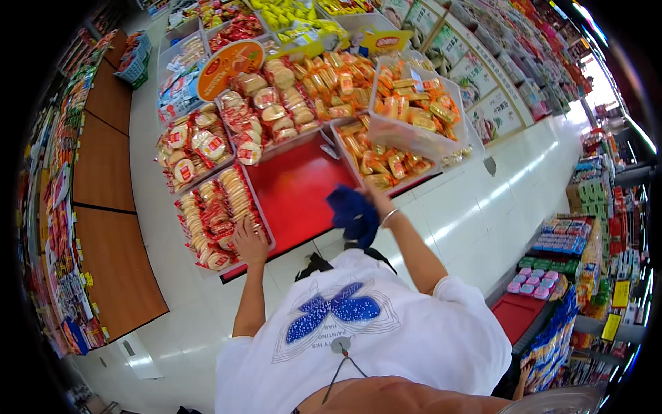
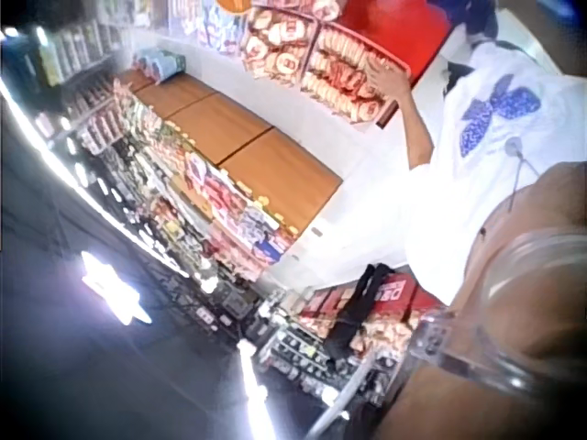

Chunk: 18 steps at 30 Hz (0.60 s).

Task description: The person moves plastic bins containing snack packages, wipes a red display shelf with a blue cloth, and rearranges packaged snacks within the bins by hand.

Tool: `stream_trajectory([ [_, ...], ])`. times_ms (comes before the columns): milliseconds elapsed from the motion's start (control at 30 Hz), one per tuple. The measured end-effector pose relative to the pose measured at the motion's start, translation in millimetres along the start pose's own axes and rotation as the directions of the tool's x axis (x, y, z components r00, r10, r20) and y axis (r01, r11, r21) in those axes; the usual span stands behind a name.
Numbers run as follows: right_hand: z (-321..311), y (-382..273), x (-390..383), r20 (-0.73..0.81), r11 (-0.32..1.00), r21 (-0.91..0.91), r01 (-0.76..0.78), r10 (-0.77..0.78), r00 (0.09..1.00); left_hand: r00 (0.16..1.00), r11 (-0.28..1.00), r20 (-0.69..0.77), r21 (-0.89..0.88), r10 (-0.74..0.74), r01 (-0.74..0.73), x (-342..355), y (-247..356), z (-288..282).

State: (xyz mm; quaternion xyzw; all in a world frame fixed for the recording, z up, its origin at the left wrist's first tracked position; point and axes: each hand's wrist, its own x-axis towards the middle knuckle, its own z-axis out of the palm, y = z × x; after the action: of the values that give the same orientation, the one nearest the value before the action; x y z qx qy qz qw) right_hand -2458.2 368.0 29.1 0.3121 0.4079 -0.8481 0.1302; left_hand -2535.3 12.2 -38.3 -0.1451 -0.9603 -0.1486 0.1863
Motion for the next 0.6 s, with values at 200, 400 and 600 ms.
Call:
stream_trajectory([
  [200, -114, -115, -71, -0.239, 0.968, -0.019, 0.251, -0.248, 0.939, 0.996, 0.969, 0.02, -0.232, -0.085, 0.088, 13, 22, -10],
  [400, -179, -181, -90, -0.351, 0.961, 0.008, 0.275, -0.255, 0.901, 0.949, 0.932, -0.056, -0.217, -0.31, 0.292, -5, 50, -29],
  [600, -265, -255, -60, -0.315, 0.932, -0.322, 0.165, -0.27, 0.91, 0.973, 0.936, -0.022, -0.281, -0.229, 0.214, -8, 117, -20],
])
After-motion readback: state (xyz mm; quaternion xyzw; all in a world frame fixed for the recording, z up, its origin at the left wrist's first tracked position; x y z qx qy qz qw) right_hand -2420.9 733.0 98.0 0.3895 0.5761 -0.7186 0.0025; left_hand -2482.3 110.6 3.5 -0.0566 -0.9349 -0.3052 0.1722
